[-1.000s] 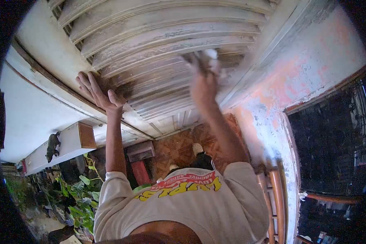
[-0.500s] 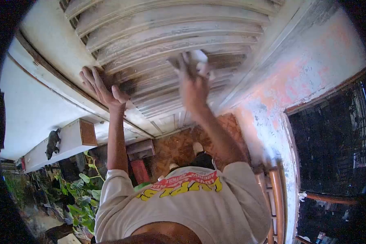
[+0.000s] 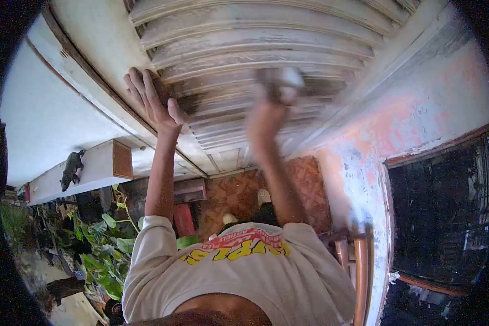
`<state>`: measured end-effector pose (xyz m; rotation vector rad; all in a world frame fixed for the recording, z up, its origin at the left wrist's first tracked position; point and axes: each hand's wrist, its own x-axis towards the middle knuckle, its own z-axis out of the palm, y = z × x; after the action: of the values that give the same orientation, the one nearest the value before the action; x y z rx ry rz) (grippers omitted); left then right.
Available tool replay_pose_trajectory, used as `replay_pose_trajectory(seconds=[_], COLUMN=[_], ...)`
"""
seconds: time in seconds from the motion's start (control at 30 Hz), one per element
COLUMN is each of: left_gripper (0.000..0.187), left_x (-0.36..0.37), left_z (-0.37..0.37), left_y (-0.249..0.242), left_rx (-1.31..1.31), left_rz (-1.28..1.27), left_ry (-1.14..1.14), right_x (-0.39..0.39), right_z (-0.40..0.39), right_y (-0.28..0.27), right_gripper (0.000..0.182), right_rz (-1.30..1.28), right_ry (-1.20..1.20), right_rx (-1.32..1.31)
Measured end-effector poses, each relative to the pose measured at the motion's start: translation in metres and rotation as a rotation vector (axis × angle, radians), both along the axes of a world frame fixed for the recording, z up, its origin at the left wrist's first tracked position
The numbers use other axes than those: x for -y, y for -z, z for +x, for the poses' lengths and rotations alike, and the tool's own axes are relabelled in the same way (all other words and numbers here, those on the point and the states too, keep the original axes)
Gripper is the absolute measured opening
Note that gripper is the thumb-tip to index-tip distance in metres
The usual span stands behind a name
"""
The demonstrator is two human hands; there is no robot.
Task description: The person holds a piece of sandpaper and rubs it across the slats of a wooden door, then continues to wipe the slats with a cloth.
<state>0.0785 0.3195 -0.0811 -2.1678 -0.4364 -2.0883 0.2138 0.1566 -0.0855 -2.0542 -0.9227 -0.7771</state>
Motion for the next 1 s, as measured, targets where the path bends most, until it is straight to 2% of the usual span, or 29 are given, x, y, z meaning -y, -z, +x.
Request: replay_pose_trajectory(seconds=[0.03,0.07,0.13,0.2,0.27,0.3,0.33,0.37,0.43,0.53,0.57,0.6,0.63,0.67,0.73,0.83,0.9,0.93,1.0], left_gripper=[0.064,0.064,0.064,0.064,0.064,0.065,0.065,0.065,0.065,0.065,0.064,0.062,0.061,0.06,0.057,0.054,0.054,0.054,0.052], left_x=[-0.002,-0.003,-0.005,-0.006,-0.01,-0.009,-0.005,-0.005,-0.004,-0.008,-0.008,-0.005,-0.003,-0.003,-0.005,-0.011,-0.015,-0.015,-0.011], left_z=[0.002,0.003,0.004,0.0,0.001,0.002,0.002,0.002,0.002,0.005,0.003,0.0,-0.004,-0.007,-0.019,-0.03,-0.03,-0.028,-0.027], left_y=[-0.003,-0.004,-0.002,-0.001,-0.002,-0.003,0.0,-0.001,0.001,0.001,0.0,-0.001,-0.002,-0.003,-0.003,-0.019,-0.037,-0.045,-0.057], left_rx=[0.02,0.035,0.045,0.01,0.008,0.014,0.012,0.014,0.02,0.04,0.035,0.011,-0.008,-0.022,-0.037,0.079,0.079,0.081,0.068], left_rz=[0.015,0.025,0.041,0.032,0.027,0.026,0.019,0.023,0.023,0.04,0.052,0.012,0.007,0.001,0.003,0.104,0.149,0.192,0.204], left_ry=[0.002,0.007,0.014,0.018,-0.001,-0.003,-0.001,0.009,0.004,0.005,0.018,0.006,0.025,0.042,0.044,0.052,0.036,0.026,0.041], right_x=[-0.022,-0.025,-0.013,0.018,0.023,0.004,-0.002,-0.018,-0.04,-0.025,-0.016,-0.004,0.021,0.028,0.031,0.011,-0.012,-0.031,-0.051], right_z=[-0.02,-0.052,-0.033,0.011,0.031,0.016,0.005,-0.02,-0.056,-0.034,-0.012,0.004,0.016,0.022,0.016,0.007,-0.011,-0.026,-0.064], right_y=[0.012,0.003,0.008,0.007,0.003,-0.001,0.011,0.008,-0.002,-0.001,0.014,0.013,-0.008,-0.008,-0.017,-0.011,-0.001,0.006,0.005], right_gripper=[0.053,0.051,0.051,0.048,0.048,0.048,0.049,0.05,0.054,0.058,0.061,0.057,0.051,0.042,0.041,0.041,0.044,0.047,0.04], right_rz=[0.047,0.008,-0.065,0.009,0.149,0.12,-0.043,-0.028,0.026,0.013,-0.053,0.016,-0.099,-0.085,-0.161,-0.034,0.065,0.009,-0.007], right_ry=[-0.024,-0.116,-0.092,-0.059,-0.096,0.068,0.039,-0.011,-0.061,-0.117,-0.125,-0.062,-0.054,-0.029,0.027,0.079,-0.137,-0.097,-0.026], right_rx=[0.21,0.074,0.12,0.057,-0.193,0.195,0.103,0.006,0.197,0.288,0.21,0.077,0.333,0.1,0.174,0.19,-0.159,0.071,0.113])
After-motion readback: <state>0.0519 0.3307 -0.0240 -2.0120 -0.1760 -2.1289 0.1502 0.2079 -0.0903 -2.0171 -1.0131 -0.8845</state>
